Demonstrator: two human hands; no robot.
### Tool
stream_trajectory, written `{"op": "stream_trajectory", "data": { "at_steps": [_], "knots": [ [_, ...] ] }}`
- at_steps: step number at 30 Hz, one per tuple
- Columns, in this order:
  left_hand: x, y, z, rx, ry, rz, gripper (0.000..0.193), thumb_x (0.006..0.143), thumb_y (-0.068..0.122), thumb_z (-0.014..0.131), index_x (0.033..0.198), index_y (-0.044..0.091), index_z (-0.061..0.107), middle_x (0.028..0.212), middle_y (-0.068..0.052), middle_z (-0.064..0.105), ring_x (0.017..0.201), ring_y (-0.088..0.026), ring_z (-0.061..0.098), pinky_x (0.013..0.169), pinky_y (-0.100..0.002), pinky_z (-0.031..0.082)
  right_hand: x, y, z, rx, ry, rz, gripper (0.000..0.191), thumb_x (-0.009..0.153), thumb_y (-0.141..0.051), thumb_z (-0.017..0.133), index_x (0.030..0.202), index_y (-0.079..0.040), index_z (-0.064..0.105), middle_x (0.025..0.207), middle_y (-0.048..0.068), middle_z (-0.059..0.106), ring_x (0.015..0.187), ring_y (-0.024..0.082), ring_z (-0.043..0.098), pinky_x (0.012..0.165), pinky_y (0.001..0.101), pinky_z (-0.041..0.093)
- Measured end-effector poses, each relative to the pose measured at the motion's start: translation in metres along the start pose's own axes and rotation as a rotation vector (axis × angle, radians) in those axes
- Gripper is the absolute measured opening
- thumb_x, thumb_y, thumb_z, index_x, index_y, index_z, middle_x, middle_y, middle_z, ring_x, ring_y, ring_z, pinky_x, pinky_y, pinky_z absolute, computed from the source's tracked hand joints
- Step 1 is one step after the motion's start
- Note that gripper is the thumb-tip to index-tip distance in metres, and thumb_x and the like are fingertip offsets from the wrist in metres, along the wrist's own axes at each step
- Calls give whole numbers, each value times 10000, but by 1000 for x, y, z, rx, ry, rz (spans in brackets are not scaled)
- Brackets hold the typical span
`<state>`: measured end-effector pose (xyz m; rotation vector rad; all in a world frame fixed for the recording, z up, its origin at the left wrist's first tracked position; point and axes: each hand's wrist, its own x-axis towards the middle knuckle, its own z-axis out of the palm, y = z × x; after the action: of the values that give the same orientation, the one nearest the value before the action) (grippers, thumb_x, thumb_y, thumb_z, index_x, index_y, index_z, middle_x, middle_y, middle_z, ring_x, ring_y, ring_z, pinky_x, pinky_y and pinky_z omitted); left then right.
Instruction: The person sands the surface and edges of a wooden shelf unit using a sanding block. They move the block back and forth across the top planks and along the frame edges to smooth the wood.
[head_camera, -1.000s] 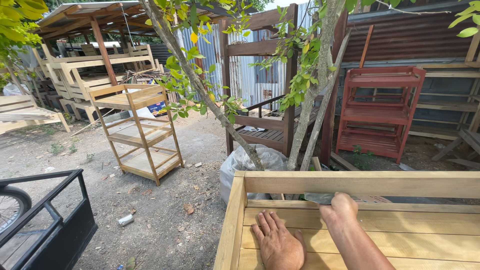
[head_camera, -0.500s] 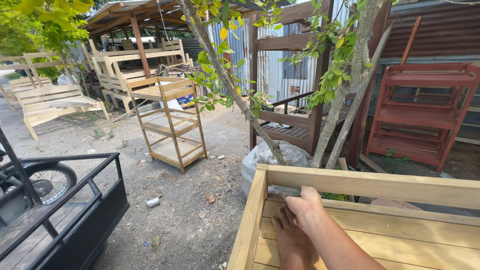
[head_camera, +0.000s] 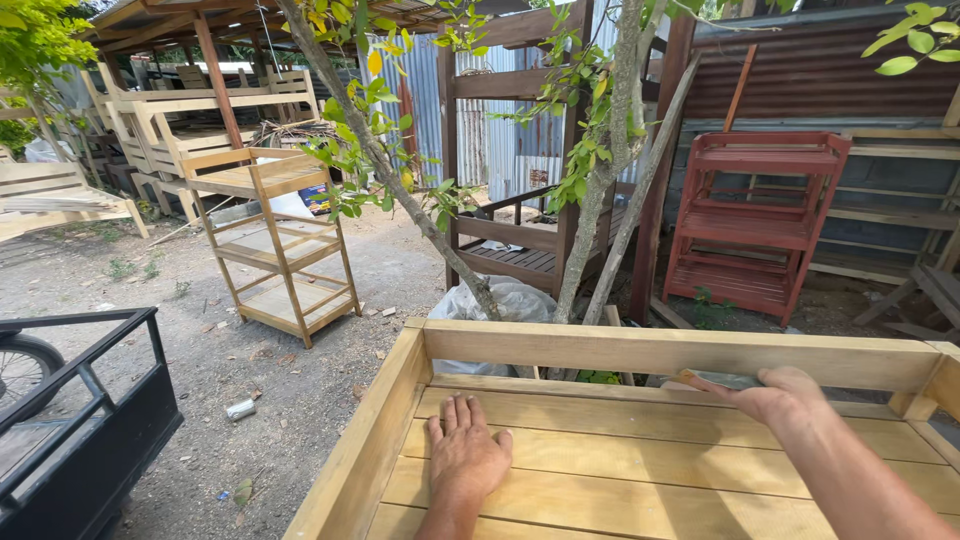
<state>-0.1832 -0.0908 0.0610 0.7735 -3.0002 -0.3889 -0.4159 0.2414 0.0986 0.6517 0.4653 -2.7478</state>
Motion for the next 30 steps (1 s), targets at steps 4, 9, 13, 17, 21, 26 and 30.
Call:
{"op": "stream_trajectory", "data": {
  "at_steps": [4,9,13,17,21,26,30],
  "knots": [
    [4,5,8,43,4,-20,823,1013,536,366,1633,54,119,1737,-92,55,1606,-232,-4,1283,-455,20,3,-98,-19,-13,68,-143,527,1144,-245,140,1621,-56,260,1633,265,345,1492,453,410,1096,712,378],
    [6,11,15,77,11,-33,824,1012,551,350,1639,74,109,1738,-68,58,1608,-215,4,1285,-448,28,-5,-170,-44,-199,3,-343,483,1122,-203,159,1550,-167,380,1594,170,420,1449,369,498,1081,684,417],
    [4,17,15,87,-11,-47,833,1007,557,360,1643,82,104,1740,-70,55,1607,-211,8,1285,-446,31,-6,-159,-45,-293,61,-491,483,1107,-88,142,1525,-127,380,1547,181,442,1365,395,572,980,705,489],
    [-2,19,9,74,14,-43,824,1007,552,365,1637,75,134,1738,-83,74,1606,-217,25,1286,-440,44,-7,-115,-32,-377,165,-575,463,1071,-60,216,1495,-91,397,1513,177,466,1311,366,595,963,646,513],
    [-8,17,2,66,17,-30,819,1009,539,362,1635,61,135,1734,-93,82,1605,-236,22,1280,-458,46,6,-60,-20,-403,205,-583,450,1034,-32,290,1466,-54,414,1479,173,491,1258,338,618,945,588,536],
    [-12,16,-7,47,-49,-26,797,1025,505,331,1638,57,89,1735,-107,31,1604,-249,-23,1284,-459,2,22,25,-4,-461,161,-500,444,989,4,383,1429,-9,436,1438,168,521,1191,303,646,923,515,566],
    [-15,12,-13,32,-75,-13,795,1030,494,326,1640,46,85,1737,-119,20,1607,-250,-29,1291,-461,-14,-13,120,12,-502,-97,-318,411,969,44,332,1363,25,446,1405,212,540,1147,349,666,947,562,596]
  ]
}}
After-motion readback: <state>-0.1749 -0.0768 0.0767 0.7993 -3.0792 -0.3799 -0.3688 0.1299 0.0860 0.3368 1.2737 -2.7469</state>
